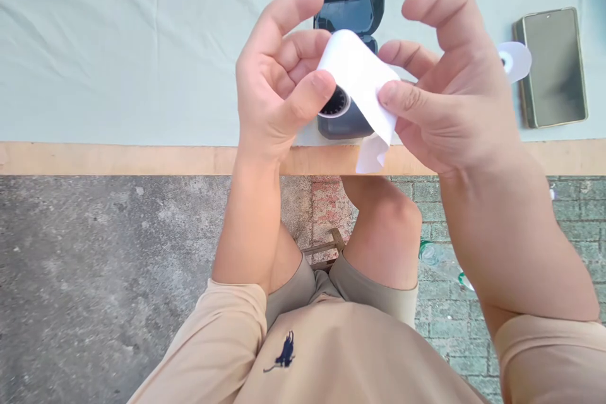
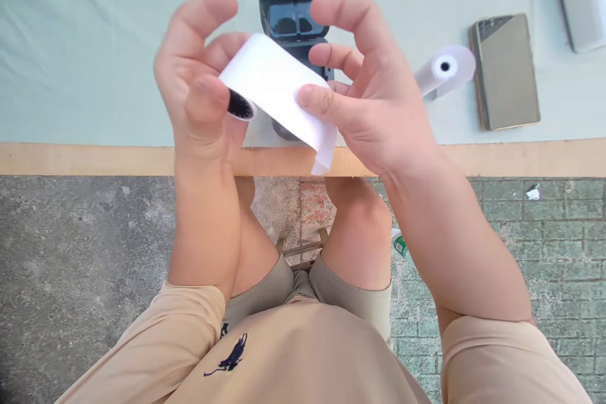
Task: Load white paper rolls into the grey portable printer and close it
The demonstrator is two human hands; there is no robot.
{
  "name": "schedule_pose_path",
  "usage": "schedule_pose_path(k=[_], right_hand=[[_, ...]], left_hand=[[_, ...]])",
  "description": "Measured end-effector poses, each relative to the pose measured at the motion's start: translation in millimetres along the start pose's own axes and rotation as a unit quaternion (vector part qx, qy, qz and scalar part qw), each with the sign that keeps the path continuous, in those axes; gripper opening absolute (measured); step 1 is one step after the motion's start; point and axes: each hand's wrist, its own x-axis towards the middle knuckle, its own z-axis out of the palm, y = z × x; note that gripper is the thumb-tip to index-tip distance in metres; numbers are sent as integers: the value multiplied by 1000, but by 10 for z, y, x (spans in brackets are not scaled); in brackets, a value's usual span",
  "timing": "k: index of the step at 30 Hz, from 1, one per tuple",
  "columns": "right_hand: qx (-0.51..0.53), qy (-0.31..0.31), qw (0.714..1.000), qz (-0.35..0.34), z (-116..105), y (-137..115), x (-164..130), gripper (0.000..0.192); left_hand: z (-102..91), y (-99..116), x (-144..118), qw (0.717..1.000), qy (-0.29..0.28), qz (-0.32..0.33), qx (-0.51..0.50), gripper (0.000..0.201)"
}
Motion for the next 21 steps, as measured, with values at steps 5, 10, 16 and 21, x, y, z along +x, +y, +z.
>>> schedule_pose_path(k=[5,10,16,21], right_hand=[[-177,9,979,-100,131,-63,-55,40],[-420,76,882,-199,210,-186,-37,18],[-245,33,950,-191,81,-177,22,17],[-172,-63,979,-91,86,-247,-3,19]], left_hand=[[-26,-73,59,990,-110,13,-86,44],[-76,-14,27,949,-246,-30,-195,23],[-176,128,9,959,-245,-17,-144,23],[-254,197,2,983,-174,39,-40,24]])
